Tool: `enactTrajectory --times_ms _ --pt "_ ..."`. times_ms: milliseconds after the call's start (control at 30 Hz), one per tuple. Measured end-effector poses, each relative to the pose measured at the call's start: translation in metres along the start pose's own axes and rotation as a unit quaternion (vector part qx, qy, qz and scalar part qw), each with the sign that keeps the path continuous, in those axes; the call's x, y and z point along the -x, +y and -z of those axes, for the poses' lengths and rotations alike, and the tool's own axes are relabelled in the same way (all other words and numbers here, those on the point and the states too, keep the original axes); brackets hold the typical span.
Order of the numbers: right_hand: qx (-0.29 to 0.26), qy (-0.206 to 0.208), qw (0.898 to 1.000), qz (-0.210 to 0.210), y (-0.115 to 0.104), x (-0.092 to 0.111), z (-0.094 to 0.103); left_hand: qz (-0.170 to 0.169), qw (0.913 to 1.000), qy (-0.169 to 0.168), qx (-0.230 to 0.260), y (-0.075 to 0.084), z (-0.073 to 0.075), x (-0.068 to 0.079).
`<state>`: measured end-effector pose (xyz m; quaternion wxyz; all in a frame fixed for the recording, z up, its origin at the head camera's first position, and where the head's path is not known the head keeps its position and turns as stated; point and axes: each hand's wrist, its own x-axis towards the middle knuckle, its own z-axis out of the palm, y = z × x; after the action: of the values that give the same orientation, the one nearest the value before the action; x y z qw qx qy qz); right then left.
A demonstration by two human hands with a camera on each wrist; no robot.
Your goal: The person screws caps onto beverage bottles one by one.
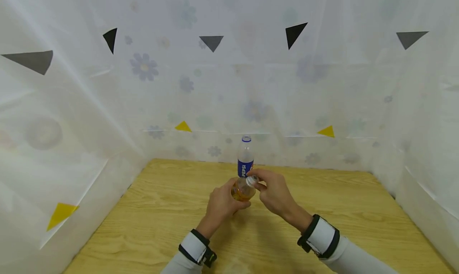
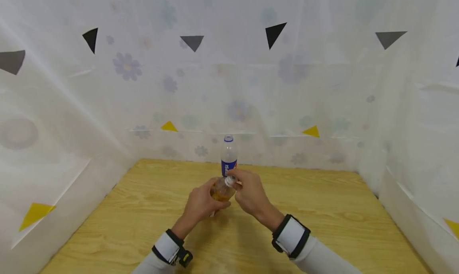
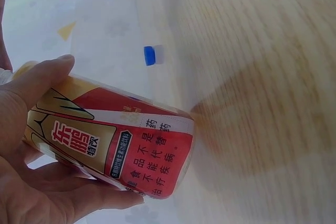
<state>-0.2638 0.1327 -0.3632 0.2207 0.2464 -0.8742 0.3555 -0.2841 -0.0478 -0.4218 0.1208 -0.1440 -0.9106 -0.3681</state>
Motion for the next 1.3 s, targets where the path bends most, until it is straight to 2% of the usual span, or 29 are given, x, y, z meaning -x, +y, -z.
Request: enactTrajectory --times_ms 267,633,1100,1300 --pt "-0.005 0.006 1.000 0.017 0.0004 0.0023 -0.0004 -0.004 1.0000 -0.003 -0.005 0.0011 0.0005 0.0004" --pt "-0.039 -0.006 0.999 0.004 0.0008 0.0048 -0.0006 -0.012 0.9999 0.002 -0.008 0.0032 -0.0002 -0.0001" --pt "0.014 -0.001 1.000 0.018 -0.0002 0.0036 -0.0003 -0.013 0.9997 0.002 -0.019 0.0034 -0.0001 0.0006" --pt "0.019 0.003 1.000 -0.005 -0.0007 0.0020 0.0013 -0.005 0.9998 -0.003 -0.018 0.0042 -0.0002 0.0005"
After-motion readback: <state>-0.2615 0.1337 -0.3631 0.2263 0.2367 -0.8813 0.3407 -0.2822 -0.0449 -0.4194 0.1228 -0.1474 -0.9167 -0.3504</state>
